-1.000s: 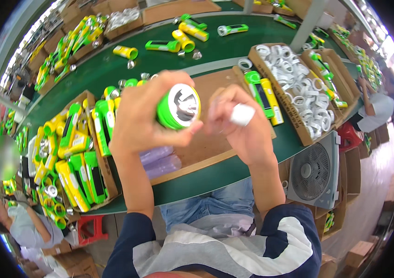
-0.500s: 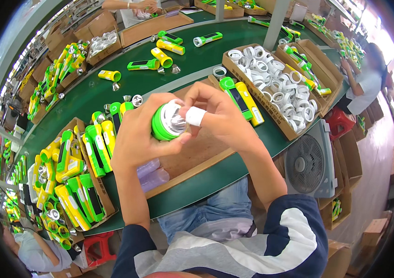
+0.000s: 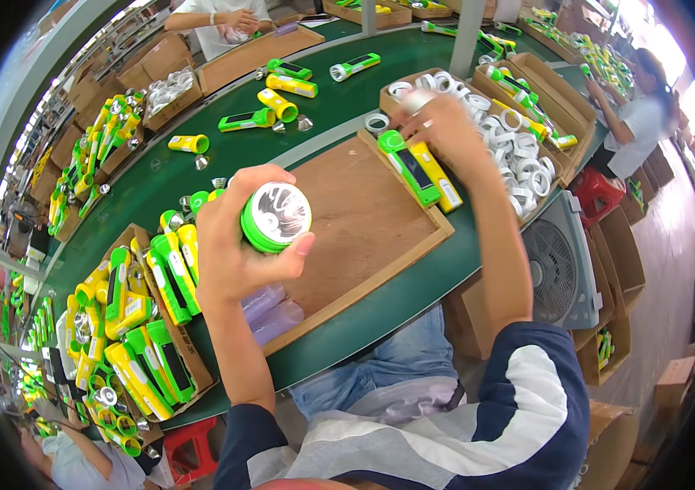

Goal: The person assembles handheld flashlights by hand, fitting together flashlight casings, reflector units, battery compartments, and screw caps.

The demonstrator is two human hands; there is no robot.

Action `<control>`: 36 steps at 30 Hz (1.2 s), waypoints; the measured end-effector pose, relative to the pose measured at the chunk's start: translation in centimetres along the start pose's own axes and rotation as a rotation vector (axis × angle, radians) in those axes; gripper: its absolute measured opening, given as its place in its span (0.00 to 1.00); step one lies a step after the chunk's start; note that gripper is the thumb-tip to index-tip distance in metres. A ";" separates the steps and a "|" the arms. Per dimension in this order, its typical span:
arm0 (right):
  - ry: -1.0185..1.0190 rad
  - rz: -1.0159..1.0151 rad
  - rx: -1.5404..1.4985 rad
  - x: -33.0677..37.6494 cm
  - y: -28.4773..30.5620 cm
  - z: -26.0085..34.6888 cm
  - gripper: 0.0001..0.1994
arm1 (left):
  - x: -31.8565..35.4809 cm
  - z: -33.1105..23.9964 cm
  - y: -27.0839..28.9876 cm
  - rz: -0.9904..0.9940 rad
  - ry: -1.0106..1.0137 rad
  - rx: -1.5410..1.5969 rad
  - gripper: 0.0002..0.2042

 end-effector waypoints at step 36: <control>0.867 0.322 0.183 7.1 -9.6 13.2 0.32 | 0.8 0.1 -5.5 0.165 0.471 1.033 0.25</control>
Point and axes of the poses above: each hand's wrist, its own x-axis away from the middle knuckle, its own y-axis out of the back of the hand, z = x × y, the point moved 7 cm from there along -x, towards the middle knuckle, and after that the axes turned 3 degrees about z, right-handed, at the moved point
